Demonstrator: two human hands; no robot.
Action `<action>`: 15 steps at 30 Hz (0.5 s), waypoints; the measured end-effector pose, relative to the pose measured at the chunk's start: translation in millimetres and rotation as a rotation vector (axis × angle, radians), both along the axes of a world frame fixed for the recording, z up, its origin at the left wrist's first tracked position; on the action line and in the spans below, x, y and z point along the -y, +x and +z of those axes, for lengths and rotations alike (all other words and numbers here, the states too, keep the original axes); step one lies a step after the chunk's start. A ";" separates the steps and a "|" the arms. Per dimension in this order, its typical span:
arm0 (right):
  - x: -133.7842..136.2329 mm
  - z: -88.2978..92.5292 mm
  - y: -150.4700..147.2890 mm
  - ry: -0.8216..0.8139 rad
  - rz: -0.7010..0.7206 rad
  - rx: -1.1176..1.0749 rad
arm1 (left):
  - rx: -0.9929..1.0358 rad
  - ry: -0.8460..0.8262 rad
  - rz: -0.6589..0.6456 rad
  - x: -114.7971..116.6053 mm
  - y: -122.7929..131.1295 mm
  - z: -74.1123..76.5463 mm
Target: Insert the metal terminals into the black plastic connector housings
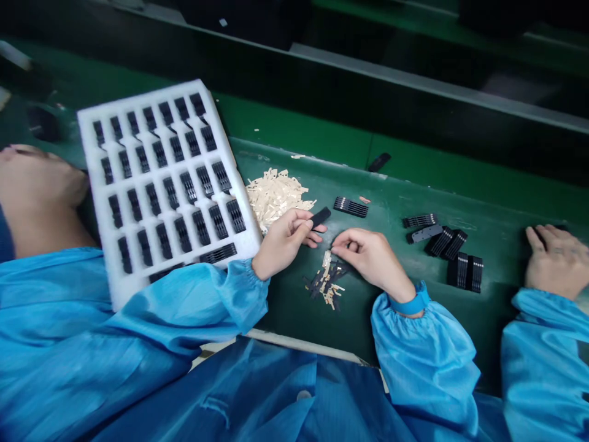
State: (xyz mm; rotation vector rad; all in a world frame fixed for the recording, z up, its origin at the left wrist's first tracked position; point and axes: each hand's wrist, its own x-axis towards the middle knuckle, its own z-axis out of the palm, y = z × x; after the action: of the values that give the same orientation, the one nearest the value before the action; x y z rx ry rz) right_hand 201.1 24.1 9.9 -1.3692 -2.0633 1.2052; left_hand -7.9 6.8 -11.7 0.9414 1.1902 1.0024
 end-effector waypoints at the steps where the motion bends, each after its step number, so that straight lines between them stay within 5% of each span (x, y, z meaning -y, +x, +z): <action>1: 1.1 1.5 0.1 0.021 0.112 0.043 | 0.058 -0.031 0.008 -0.2 1.6 1.6; 4: 5.4 7.3 -2.4 0.071 0.282 0.111 | 0.126 -0.059 -0.002 0.0 4.3 7.5; 11: -0.4 6.7 -2.2 0.044 0.272 0.113 | 0.121 -0.039 0.005 -3.7 0.5 2.0; 15: 5.7 -5.5 4.9 0.210 0.304 0.046 | 0.151 -0.116 0.036 2.1 11.0 -2.2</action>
State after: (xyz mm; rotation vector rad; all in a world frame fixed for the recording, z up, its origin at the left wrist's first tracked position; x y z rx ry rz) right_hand 206.0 18.4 4.3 -1.0241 -2.4173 1.0380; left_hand 3.1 4.7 -13.9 0.7422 1.1292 1.0036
